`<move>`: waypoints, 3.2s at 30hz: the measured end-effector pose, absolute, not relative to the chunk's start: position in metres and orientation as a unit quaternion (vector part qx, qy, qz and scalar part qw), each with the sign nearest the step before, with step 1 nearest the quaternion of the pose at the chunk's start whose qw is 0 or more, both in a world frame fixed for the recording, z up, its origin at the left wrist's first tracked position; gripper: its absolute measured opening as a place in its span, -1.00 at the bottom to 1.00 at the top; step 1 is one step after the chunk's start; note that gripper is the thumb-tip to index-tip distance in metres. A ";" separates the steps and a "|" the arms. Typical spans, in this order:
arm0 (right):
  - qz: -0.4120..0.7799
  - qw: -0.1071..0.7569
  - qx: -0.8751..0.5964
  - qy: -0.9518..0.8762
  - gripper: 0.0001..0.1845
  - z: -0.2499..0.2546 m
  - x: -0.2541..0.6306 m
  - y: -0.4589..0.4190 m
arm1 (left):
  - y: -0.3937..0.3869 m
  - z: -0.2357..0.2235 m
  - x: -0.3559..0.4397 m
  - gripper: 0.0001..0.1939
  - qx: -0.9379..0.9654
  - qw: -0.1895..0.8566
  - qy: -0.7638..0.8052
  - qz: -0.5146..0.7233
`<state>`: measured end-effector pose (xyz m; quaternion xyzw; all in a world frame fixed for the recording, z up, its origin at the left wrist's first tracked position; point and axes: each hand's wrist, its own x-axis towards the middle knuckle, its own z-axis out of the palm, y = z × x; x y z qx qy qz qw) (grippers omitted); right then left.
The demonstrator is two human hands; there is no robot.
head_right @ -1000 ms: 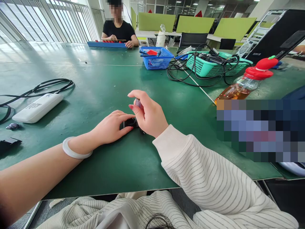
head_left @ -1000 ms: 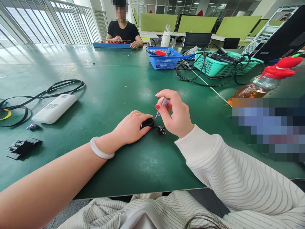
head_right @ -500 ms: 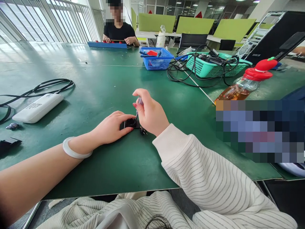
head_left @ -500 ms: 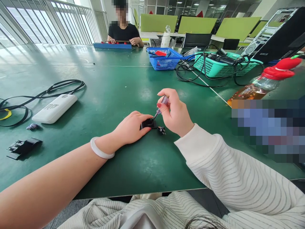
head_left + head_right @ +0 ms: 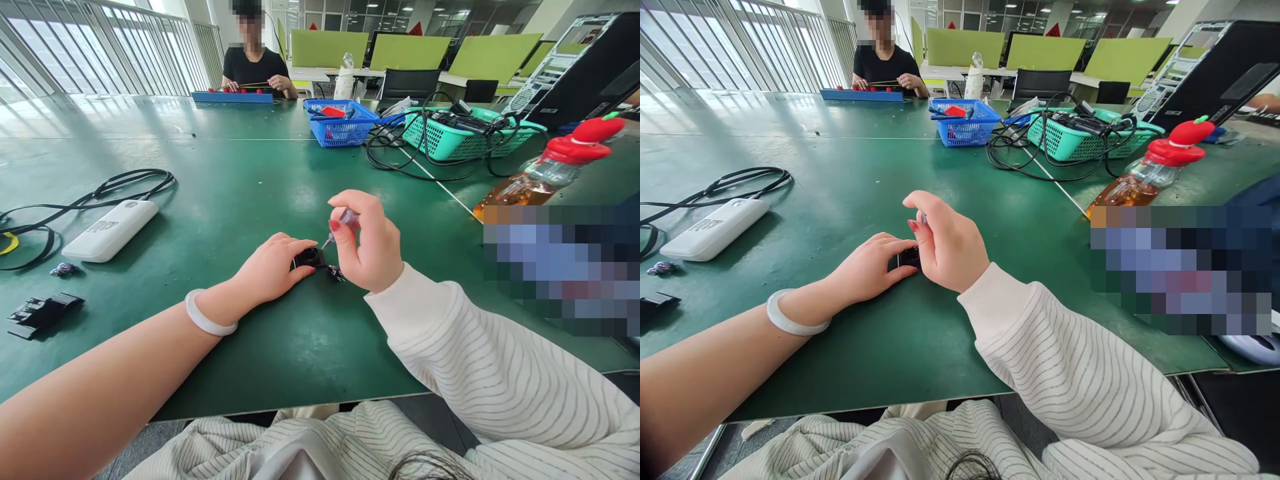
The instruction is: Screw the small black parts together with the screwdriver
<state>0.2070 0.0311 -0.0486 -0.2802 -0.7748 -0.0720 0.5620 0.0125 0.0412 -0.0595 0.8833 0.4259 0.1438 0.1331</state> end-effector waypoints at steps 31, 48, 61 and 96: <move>0.010 0.515 -0.270 -0.814 -0.83 -0.050 0.194 0.024 | 0.037 -0.066 0.022 -0.78 0.881 0.051 0.446 0.149; 0.019 0.560 -0.275 -0.781 -0.86 -0.050 0.196 0.022 | 0.036 -0.064 0.021 -0.72 0.884 0.067 0.437 0.155; 0.036 0.639 -0.290 -0.711 -0.87 -0.054 0.202 0.028 | 0.033 -0.057 0.019 -0.54 0.886 0.066 0.442 0.126; -0.009 0.700 -0.333 -0.632 -0.76 -0.059 0.226 0.056 | 0.042 -0.061 0.018 -0.57 0.871 0.114 0.439 0.192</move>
